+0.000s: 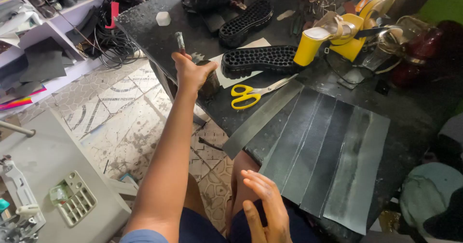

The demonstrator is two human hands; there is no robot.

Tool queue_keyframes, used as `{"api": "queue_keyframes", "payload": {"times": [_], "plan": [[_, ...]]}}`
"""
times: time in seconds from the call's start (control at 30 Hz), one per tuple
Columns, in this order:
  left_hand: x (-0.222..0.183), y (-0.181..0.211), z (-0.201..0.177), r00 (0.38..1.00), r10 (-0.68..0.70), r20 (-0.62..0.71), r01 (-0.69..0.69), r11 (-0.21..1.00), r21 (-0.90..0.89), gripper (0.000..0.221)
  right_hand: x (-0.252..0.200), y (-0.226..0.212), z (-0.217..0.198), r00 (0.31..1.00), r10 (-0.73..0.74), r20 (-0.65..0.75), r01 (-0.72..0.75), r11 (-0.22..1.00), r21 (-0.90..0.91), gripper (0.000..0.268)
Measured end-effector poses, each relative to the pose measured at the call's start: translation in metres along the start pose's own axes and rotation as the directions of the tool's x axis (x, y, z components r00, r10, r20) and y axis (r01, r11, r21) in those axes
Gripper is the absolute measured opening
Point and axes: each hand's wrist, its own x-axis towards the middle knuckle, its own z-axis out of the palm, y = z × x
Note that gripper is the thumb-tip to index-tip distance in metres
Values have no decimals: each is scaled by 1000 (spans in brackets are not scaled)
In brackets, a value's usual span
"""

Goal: The person sits at a workbench and cuts a sheet of black leather-like material into long strips using yellow-handled scissors, cutting along marked lines. They then lift, fold, and stack the cut strips on the bench, handling them one at a time.

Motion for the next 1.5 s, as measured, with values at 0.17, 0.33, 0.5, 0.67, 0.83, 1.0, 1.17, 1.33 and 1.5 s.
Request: {"api": "queue_keyframes", "payload": {"times": [0.17,0.33,0.5,0.67,0.83,1.0,1.17,1.33,1.5], "plan": [[6,1,1,996,-66,66,65,998,7,88,-4,6,5,1000,16,7,-16,999,29,31],[6,0,5,998,-27,55,25,999,39,90,-5,8,6,1000,18,23,-19,998,57,32],[-5,10,1,999,-27,40,21,991,135,83,-8,8,5,993,-62,98,53,994,95,35],[-19,-16,-2,982,187,-21,-185,979,84,87,-18,10,3,991,-17,132,1,993,122,34],[-33,-50,2,924,356,-135,-365,930,-47,72,-22,16,6,993,-1,122,-14,993,120,39],[-62,-24,-8,942,330,-53,-334,933,-135,94,-23,23,11,989,82,119,-95,990,107,42],[-37,-28,-6,952,284,-111,-298,945,-139,85,-26,28,18,982,141,123,-154,983,97,43],[18,-26,-5,889,373,-265,-404,912,-71,84,-30,46,24,991,114,77,-121,988,99,41],[46,-48,4,960,266,-85,-263,964,45,87,-30,61,26,995,89,49,-93,990,102,40]]}}
